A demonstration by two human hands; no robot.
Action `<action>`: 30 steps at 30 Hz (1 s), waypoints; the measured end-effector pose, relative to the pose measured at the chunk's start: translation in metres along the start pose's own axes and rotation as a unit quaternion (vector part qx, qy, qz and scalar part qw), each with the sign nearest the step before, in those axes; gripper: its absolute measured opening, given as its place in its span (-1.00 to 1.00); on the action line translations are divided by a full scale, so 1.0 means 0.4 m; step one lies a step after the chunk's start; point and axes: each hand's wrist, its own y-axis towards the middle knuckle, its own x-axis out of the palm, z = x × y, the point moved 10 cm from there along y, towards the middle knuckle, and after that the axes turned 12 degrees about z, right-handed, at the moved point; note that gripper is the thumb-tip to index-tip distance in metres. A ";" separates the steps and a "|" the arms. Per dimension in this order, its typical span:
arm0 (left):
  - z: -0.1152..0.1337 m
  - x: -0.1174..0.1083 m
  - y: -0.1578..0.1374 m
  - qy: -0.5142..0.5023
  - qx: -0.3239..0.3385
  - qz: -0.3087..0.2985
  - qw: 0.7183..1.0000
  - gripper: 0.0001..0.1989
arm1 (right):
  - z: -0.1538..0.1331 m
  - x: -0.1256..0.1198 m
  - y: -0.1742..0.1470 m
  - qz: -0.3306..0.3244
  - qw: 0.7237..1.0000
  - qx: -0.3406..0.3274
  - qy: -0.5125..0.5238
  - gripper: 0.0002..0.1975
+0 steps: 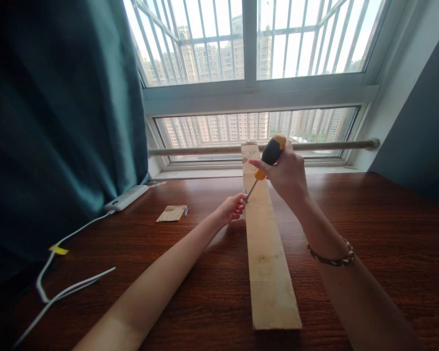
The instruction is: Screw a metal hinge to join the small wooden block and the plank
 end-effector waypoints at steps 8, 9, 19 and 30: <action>-0.010 0.015 0.021 -0.066 -0.012 -0.044 0.997 -0.63 | 0.007 0.050 -0.030 -0.220 0.952 0.151 0.153 -0.48; -0.012 0.016 0.021 -0.070 -0.014 -0.046 0.996 -0.63 | 0.013 0.049 -0.026 -0.216 0.953 0.151 0.148 -0.52; -0.025 0.027 0.017 -0.079 -0.059 -0.071 0.993 -0.65 | 0.063 0.044 0.009 -0.144 0.976 0.140 0.089 -0.63; -0.015 0.016 0.007 -0.050 -0.070 -0.068 0.994 -0.66 | 0.087 0.051 0.005 -0.151 0.958 0.193 0.147 -0.65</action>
